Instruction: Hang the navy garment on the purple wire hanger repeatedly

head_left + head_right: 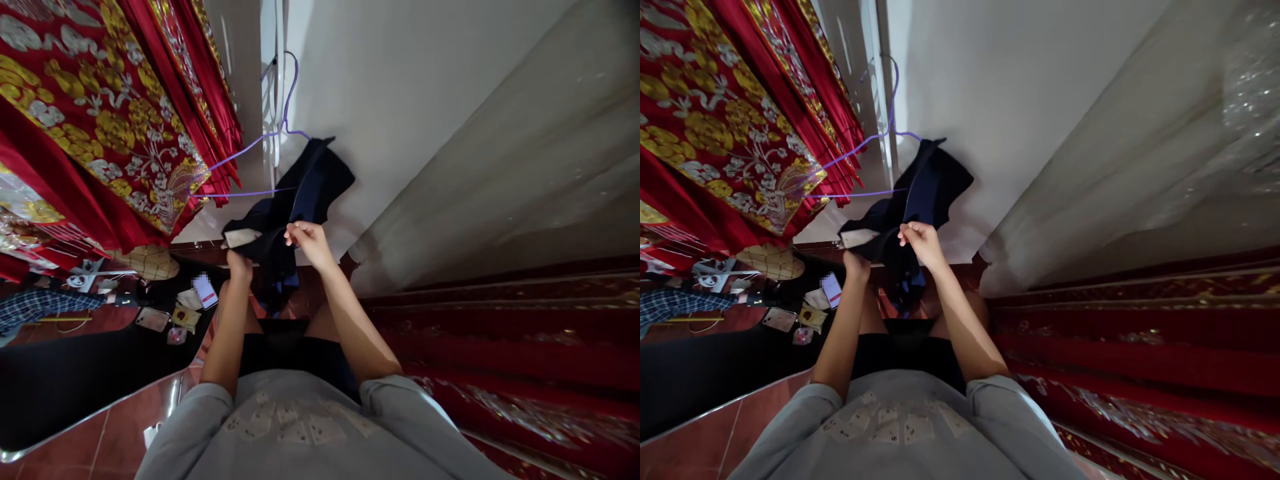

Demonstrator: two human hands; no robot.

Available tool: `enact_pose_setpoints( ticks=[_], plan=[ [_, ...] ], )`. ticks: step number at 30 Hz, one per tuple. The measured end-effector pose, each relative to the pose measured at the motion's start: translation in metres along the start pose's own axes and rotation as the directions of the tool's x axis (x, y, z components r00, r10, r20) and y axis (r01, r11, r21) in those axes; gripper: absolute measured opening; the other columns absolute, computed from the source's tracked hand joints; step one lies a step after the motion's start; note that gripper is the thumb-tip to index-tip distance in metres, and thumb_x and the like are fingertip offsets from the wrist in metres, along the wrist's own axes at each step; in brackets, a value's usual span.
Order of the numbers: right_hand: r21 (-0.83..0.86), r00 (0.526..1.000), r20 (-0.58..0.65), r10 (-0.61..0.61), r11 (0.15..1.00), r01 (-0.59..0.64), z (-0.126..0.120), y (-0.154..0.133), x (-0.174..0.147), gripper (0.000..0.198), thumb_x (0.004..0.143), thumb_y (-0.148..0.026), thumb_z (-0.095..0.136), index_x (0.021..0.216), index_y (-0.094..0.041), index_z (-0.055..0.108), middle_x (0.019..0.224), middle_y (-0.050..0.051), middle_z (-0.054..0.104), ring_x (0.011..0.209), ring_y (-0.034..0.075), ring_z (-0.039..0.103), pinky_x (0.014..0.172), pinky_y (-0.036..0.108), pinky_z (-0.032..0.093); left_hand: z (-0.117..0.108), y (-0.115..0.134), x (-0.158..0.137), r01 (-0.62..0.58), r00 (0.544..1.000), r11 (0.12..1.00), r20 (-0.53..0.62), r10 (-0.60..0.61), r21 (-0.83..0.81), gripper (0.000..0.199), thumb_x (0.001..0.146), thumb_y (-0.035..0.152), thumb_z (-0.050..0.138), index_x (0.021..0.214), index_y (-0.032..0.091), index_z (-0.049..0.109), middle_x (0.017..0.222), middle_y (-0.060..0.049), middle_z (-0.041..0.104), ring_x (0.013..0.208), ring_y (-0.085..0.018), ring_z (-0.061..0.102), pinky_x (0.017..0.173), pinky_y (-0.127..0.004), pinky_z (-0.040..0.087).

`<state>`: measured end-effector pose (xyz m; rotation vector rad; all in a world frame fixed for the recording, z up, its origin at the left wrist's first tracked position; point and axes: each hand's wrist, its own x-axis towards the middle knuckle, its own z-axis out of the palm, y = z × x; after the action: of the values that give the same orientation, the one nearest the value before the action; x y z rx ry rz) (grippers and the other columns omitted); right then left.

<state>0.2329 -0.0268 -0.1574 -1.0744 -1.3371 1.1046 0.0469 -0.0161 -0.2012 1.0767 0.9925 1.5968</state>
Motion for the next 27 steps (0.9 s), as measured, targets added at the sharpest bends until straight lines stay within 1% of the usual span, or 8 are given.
enact_pose_setpoints(
  ticks=[3, 6, 11, 15, 17, 19, 23, 27],
  plan=[
    [-0.175, 0.991, 0.133, -0.015, 0.984, 0.038, -0.009, 0.007, 0.001, 0.03, 0.074, -0.041, 0.076, 0.094, -0.019, 0.07, 0.096, 0.006, 0.072, 0.092, 0.022, 0.066, 0.089, 0.038, 0.051, 0.027, 0.003, -0.009, 0.02, 0.999, 0.999, -0.034, -0.022, -0.046, 0.029, 0.098, 0.045, 0.05, 0.091, 0.019, 0.061, 0.086, -0.003, 0.066, 0.084, -0.015, 0.066, 0.079, -0.028, 0.052],
    [-0.13, 0.935, 0.344, -0.093, 0.981, 0.145, -0.009, -0.001, -0.003, 0.055, 0.069, -0.031, 0.079, 0.12, -0.021, 0.063, 0.122, 0.009, 0.067, 0.113, 0.027, 0.063, 0.103, 0.043, 0.048, 0.05, 0.029, -0.009, -0.119, 0.983, 0.991, 0.145, 0.109, 0.059, 0.029, 0.094, 0.049, 0.06, 0.091, 0.02, 0.063, 0.09, -0.003, 0.064, 0.086, -0.016, 0.064, 0.082, -0.028, 0.052],
    [-0.1, 0.932, 0.315, -0.178, 0.971, 0.219, -0.008, -0.03, -0.006, 0.018, 0.083, -0.031, 0.062, 0.094, -0.017, 0.066, 0.091, 0.004, 0.068, 0.089, 0.022, 0.064, 0.089, 0.039, 0.053, 0.061, 0.073, -0.013, -0.51, 0.854, 0.745, 0.352, 0.383, 0.429, 0.032, 0.1, 0.049, 0.056, 0.109, 0.022, 0.069, 0.112, -0.01, 0.061, 0.109, -0.023, 0.06, 0.102, -0.038, 0.049],
    [-0.175, 0.907, 0.259, -0.333, 0.907, 0.383, -0.022, -0.06, 0.011, 0.013, 0.079, -0.022, 0.06, 0.09, -0.019, 0.066, 0.089, 0.003, 0.068, 0.085, 0.02, 0.064, 0.087, 0.036, 0.053, 0.035, 0.074, -0.013, -0.454, 0.788, 0.774, 0.605, 0.116, 0.442, 0.048, 0.105, 0.052, 0.042, 0.142, 0.025, 0.053, 0.138, -0.011, 0.06, 0.13, -0.025, 0.056, 0.115, -0.041, 0.044],
    [-0.234, 0.896, 0.108, -0.43, 0.865, 0.444, -0.029, -0.066, 0.032, 0.026, 0.079, -0.022, 0.061, 0.104, -0.021, 0.066, 0.107, 0.005, 0.069, 0.101, 0.022, 0.065, 0.095, 0.037, 0.053, 0.016, 0.068, -0.013, -0.397, 0.701, 0.774, 0.707, -0.092, 0.494, 0.05, 0.103, 0.054, 0.043, 0.138, 0.021, 0.057, 0.132, -0.012, 0.067, 0.124, -0.028, 0.062, 0.11, -0.043, 0.048],
    [-0.283, 0.89, -0.056, -0.453, 0.862, 0.422, -0.033, -0.059, 0.059, 0.035, 0.083, -0.029, 0.062, 0.117, -0.023, 0.064, 0.121, 0.008, 0.067, 0.116, 0.025, 0.062, 0.103, 0.04, 0.051, -0.003, 0.066, -0.013, -0.38, 0.665, 0.712, 0.709, -0.233, 0.59, 0.046, 0.102, 0.053, 0.047, 0.126, 0.017, 0.064, 0.119, -0.012, 0.073, 0.11, -0.029, 0.069, 0.101, -0.043, 0.052],
    [-0.284, 0.974, -0.076, -0.215, 0.941, 0.185, -0.037, -0.022, 0.104, 0.029, 0.09, -0.044, 0.057, 0.102, -0.019, 0.067, 0.102, 0.01, 0.072, 0.108, 0.028, 0.065, 0.104, 0.047, 0.051, -0.038, 0.083, -0.003, -0.423, 0.749, 0.515, 0.607, -0.265, 0.746, 0.035, 0.104, 0.041, 0.043, 0.106, 0.016, 0.068, 0.099, -0.011, 0.074, 0.092, -0.026, 0.07, 0.088, -0.037, 0.052],
    [-0.305, 0.999, -0.05, -0.009, 0.952, -0.007, -0.046, 0.003, 0.105, 0.022, 0.083, -0.038, 0.065, 0.072, -0.018, 0.064, 0.075, 0.006, 0.067, 0.08, 0.025, 0.066, 0.085, 0.042, 0.057, -0.068, 0.116, 0.019, -0.494, 0.797, 0.171, 0.523, -0.302, 0.852, 0.034, 0.104, 0.035, 0.039, 0.094, 0.018, 0.066, 0.085, -0.01, 0.072, 0.083, -0.026, 0.07, 0.08, -0.035, 0.049]
  ],
)
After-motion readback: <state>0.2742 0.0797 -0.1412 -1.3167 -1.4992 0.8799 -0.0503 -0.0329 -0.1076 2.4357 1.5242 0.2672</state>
